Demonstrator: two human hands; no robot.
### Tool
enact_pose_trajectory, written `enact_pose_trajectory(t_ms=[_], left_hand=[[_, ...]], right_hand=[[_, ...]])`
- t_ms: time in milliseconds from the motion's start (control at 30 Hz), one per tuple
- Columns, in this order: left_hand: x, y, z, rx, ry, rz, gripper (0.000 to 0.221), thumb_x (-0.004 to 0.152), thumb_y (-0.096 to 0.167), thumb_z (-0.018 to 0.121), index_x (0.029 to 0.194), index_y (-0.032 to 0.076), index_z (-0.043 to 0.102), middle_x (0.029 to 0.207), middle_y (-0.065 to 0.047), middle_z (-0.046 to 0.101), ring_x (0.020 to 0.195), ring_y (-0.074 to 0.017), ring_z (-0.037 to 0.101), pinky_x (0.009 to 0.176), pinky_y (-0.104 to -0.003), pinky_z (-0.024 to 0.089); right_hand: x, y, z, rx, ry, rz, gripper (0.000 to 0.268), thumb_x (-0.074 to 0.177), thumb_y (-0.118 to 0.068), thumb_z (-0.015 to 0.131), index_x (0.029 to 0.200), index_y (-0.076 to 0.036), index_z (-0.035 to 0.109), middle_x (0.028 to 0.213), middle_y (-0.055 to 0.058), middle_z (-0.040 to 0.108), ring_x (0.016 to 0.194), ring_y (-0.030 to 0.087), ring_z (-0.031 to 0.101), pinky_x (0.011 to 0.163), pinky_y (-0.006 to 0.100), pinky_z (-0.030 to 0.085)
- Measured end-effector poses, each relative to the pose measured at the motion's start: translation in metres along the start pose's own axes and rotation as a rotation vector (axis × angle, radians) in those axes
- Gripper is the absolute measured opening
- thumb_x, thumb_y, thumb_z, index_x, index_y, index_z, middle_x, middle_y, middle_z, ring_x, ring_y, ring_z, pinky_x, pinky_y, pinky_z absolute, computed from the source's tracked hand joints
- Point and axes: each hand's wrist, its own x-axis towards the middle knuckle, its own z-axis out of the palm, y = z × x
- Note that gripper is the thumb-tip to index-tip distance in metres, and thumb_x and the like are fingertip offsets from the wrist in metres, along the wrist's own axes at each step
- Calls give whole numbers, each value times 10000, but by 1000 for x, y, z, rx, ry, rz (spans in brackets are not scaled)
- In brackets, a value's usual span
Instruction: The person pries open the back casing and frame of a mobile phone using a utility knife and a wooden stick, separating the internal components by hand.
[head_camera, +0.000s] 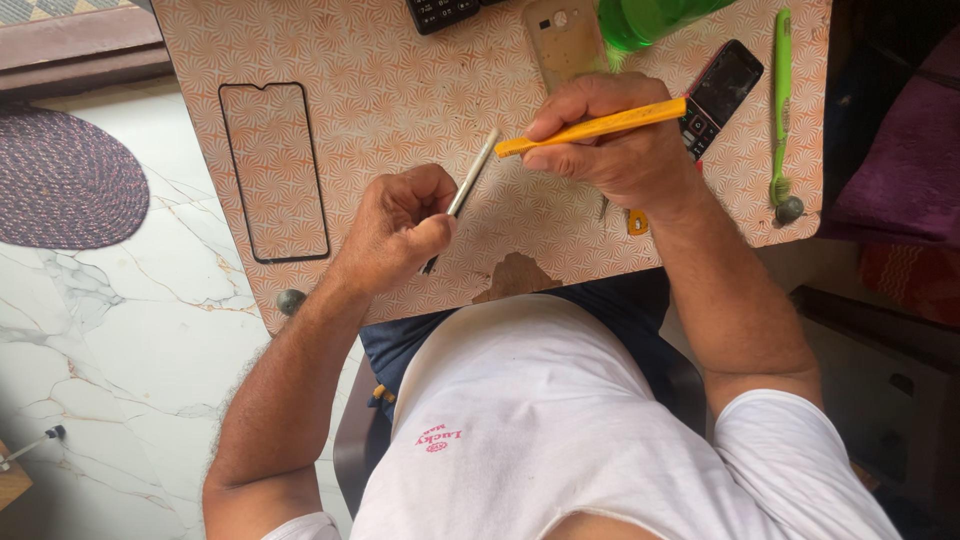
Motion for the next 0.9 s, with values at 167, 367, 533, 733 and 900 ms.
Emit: enact_pose_trajectory(t_ms=[167, 367, 533, 733, 900], left_hand=[[1, -4, -2, -45, 3, 32, 91, 776, 89, 608, 831, 19, 585, 735, 35, 499, 643, -50, 474, 527, -239, 392], [2, -9, -3, -86, 40, 62, 147, 787, 145, 598, 861, 19, 587, 744, 33, 526, 647, -50, 484, 543, -236, 406], [3, -9, -4, -78, 88, 105, 151, 795, 146, 600, 870, 15, 584, 763, 34, 519, 673, -50, 477, 560, -238, 406], [1, -8, -4, -89, 71, 79, 127, 797, 117, 597, 864, 11, 579, 754, 35, 513, 650, -47, 460, 541, -233, 389], [2, -7, -4, -75, 47, 66, 133, 789, 120, 595, 864, 11, 583, 757, 38, 521, 649, -42, 467, 540, -226, 392]], right_hand=[[-4, -10, 8, 352, 55, 109, 173, 1001, -86, 715, 1106, 41, 662, 1015, 109, 738, 875, 161, 754, 765, 256, 609], [-24, -17, 14, 441, 63, 134, 379, 1081, -286, 684, 1270, 27, 583, 1061, 135, 731, 900, 155, 710, 820, 267, 601], [-36, -18, 25, 151, 42, 49, 439, 1062, -371, 702, 1252, 19, 637, 1011, 128, 728, 809, 167, 710, 726, 265, 603], [-36, -23, 30, 352, -55, 14, 303, 1079, -229, 536, 1251, 5, 624, 1254, 127, 605, 1088, 170, 648, 1043, 329, 540], [-36, -11, 43, 424, 26, 128, 287, 1053, -70, 526, 1323, -26, 439, 1091, 121, 682, 972, 165, 685, 922, 327, 591]])
